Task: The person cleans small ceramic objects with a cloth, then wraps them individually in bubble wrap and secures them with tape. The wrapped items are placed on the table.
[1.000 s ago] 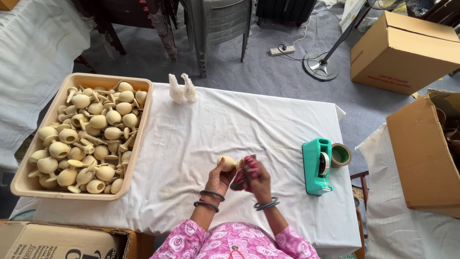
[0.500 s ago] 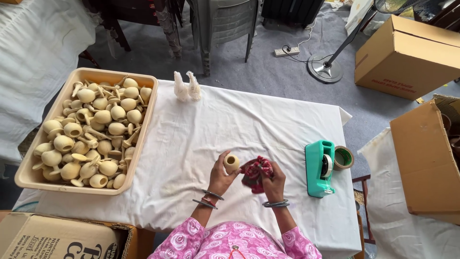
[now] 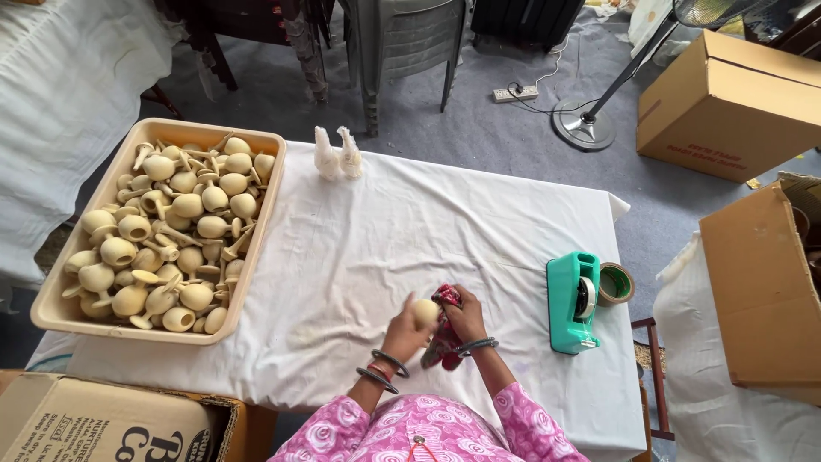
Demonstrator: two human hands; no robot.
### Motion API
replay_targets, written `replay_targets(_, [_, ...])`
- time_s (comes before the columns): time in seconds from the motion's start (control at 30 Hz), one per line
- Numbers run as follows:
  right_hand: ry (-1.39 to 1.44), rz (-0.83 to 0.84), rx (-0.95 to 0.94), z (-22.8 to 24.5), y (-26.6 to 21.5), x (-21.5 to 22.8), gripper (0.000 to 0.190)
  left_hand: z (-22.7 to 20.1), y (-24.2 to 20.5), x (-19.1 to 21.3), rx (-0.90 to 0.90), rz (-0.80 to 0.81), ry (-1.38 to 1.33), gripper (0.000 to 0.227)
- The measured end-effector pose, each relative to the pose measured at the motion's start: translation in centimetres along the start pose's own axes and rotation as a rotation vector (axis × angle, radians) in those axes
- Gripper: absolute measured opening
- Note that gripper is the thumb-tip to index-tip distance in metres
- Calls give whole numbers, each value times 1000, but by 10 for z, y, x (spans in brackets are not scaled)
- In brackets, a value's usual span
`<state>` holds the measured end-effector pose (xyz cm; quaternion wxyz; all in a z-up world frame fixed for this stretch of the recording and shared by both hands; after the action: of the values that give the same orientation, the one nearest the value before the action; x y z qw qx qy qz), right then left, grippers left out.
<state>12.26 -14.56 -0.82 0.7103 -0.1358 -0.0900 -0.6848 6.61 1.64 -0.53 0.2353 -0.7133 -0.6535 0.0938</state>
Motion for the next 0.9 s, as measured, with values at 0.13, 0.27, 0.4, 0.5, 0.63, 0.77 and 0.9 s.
replay_targets(0.13, [-8,86,-223,-38,-30,-16,17,184,111,7,122,175,-1090,40])
replay_targets(0.27, [-47,258,-184,-34,-54,-35,17,202,77,103,226,-332,-1645,28])
replay_targets(0.4, [-156,244,-119,-38,-52,-35,18,192,60,106,190,-385,-1595,33])
replay_targets(0.5, [-318,206,-102,-25,-41,-20,26,119,38,51,244,-136,-1220,39])
replay_targets(0.63, [-617,248,42,-4,-24,4,62,56,21,41,-256,-325,-445,45])
replay_targets(0.77, [-63,387,204,39,-31,-3,80,-3,-5,20,-293,-231,-202,60])
replay_targets(0.9, [161,382,153,79,-45,-12,71,-12,-12,-10,-355,-178,-85,68])
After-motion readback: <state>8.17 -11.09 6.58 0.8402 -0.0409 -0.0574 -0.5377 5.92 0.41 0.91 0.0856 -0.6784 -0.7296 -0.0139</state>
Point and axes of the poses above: each hand's wrist, its own y-axis towards the middle knuckle, its own x-axis out of the back of the hand, z = x × y, the point moved 10 cm from there along y, towards the middle knuckle, and after that the axes turned 4 degrees about x, right-handed, at the moved point
